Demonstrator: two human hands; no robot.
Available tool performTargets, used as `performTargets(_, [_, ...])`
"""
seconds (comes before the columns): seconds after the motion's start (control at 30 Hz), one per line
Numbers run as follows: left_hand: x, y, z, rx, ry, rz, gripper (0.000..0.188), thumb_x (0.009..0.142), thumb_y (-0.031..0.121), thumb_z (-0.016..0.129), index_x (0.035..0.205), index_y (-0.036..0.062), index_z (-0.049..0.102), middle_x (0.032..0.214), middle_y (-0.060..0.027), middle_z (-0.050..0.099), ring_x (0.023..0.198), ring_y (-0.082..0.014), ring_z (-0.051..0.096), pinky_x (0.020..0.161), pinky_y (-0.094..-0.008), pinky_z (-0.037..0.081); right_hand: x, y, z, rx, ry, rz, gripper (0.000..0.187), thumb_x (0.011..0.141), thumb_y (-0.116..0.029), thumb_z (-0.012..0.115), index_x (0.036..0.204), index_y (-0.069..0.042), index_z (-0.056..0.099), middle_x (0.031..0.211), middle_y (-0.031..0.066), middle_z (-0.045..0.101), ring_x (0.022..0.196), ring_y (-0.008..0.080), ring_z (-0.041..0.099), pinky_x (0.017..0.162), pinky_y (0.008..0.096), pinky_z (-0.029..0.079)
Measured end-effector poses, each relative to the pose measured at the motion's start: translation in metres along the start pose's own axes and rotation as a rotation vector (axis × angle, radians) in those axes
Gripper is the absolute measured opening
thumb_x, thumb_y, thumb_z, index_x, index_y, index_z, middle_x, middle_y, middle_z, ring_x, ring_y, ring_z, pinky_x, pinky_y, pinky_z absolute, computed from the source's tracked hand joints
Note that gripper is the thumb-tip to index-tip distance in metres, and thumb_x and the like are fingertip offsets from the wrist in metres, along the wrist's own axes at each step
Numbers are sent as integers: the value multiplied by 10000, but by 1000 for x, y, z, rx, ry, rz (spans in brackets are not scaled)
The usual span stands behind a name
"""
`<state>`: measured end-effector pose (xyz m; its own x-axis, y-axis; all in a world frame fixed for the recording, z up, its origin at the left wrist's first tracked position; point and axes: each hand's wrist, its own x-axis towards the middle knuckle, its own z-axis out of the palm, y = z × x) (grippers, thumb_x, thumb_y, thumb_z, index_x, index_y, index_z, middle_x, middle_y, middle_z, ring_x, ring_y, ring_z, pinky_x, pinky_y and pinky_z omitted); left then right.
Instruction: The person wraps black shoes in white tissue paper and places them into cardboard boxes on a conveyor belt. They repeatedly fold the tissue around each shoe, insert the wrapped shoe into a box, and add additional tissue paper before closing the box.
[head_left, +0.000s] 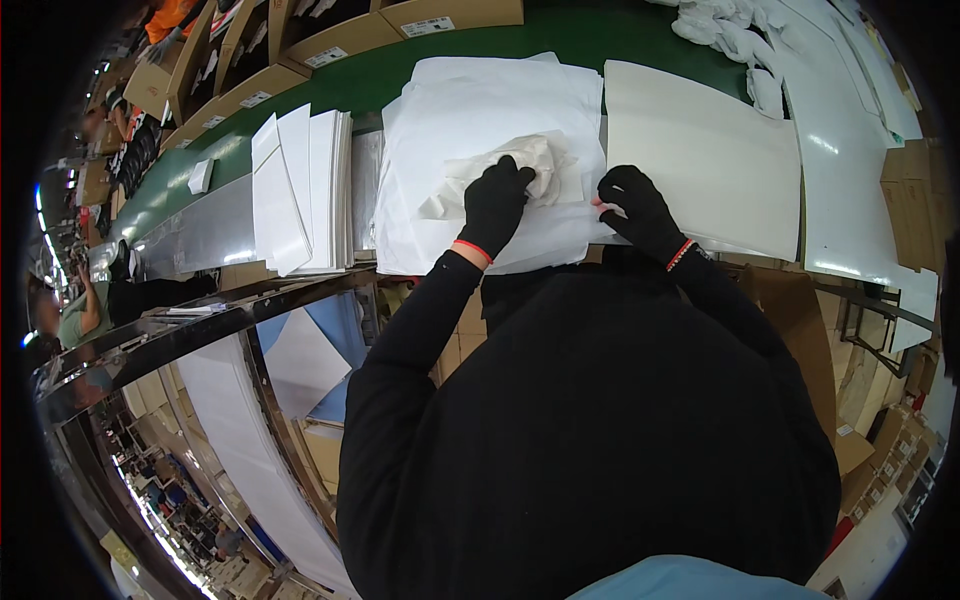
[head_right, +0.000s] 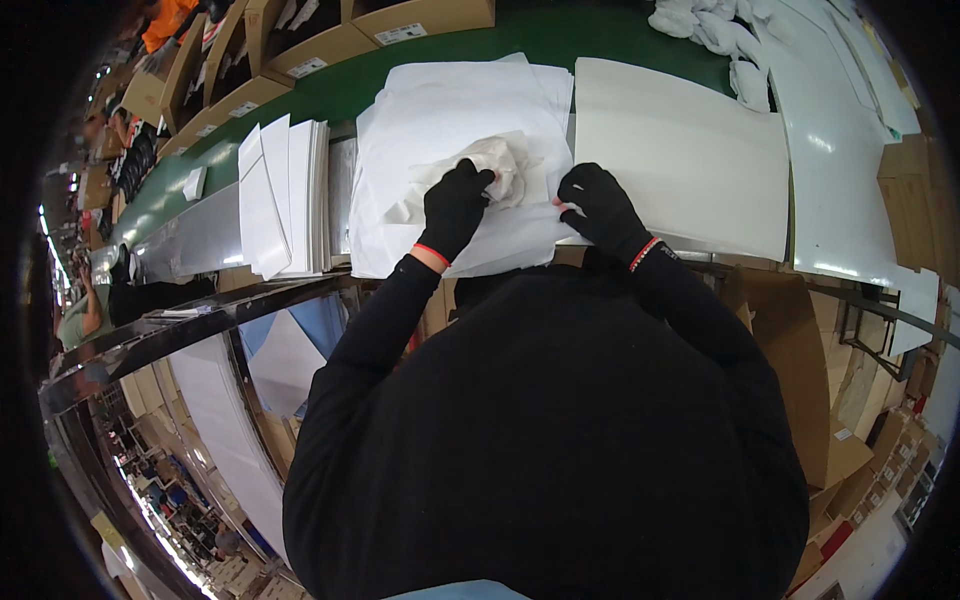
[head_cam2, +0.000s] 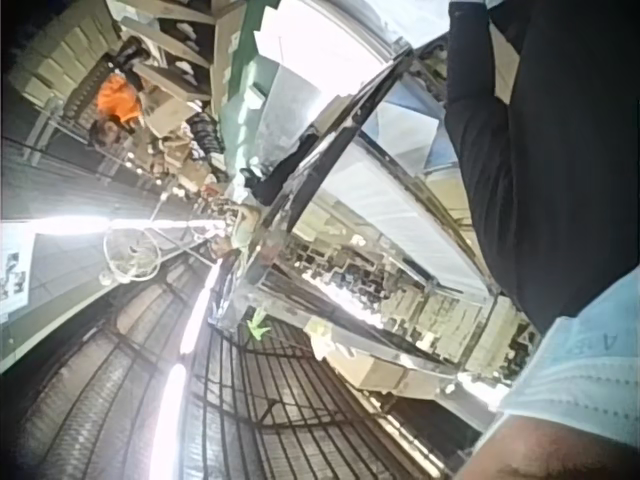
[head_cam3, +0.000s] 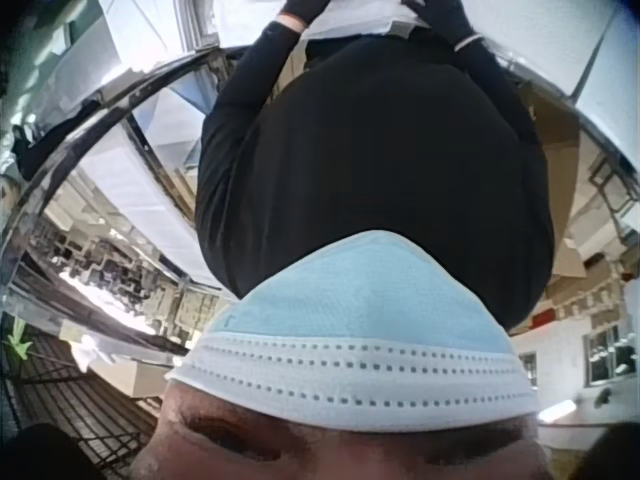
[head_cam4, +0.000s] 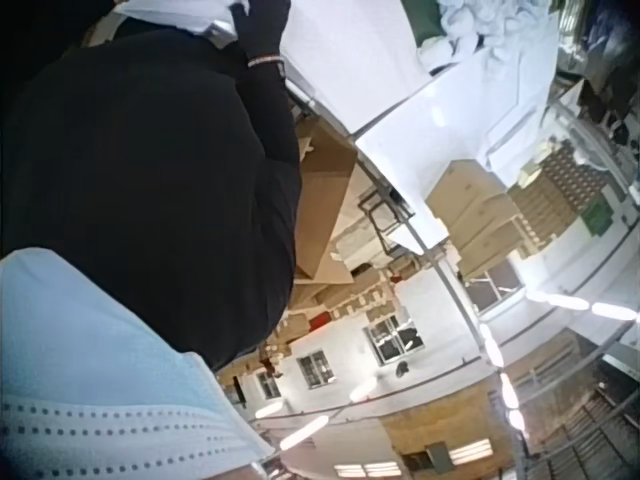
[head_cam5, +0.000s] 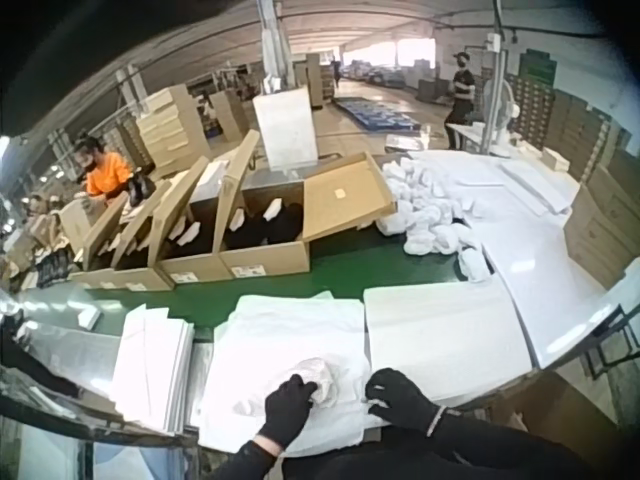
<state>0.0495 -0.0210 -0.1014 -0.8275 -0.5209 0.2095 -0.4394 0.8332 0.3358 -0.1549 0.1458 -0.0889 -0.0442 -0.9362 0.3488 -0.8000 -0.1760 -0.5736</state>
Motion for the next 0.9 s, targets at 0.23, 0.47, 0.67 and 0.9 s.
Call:
performTargets(0.23, [-28,-22,44,-159,91,41,461,746,40,594,1203,99,608,1139,-169,613,1039,-344,593,866,-437,480,-34,18,35,-195,-345,-106,561,686,-276,752,1158,-36,568,1271,189,505,1240,372,413,1066,487,299])
performTargets(0.47, [-53,3,15,-238,21,55,850,732,513,714,1370,35,419,1211,-223,500,1093,-357,500,888,-433,403,-45,22,37,-78,-219,36,392,558,-149,805,897,-60,630,1142,155,544,1144,359,479,933,448,419])
performTargets(0.67, [-47,14,-9,-228,-140,-28,932,647,524,767,1350,22,417,1115,-192,504,1015,-327,506,842,-421,406,-12,34,31,45,-259,73,279,666,-97,759,891,-47,603,916,97,574,919,275,565,811,403,446])
performTargets(0.9, [-42,19,5,-151,-207,-71,551,734,264,711,1234,92,556,953,-118,612,849,-287,613,717,-405,472,31,-3,5,263,-73,201,135,837,-85,651,928,-37,563,887,76,562,858,230,588,786,316,457])
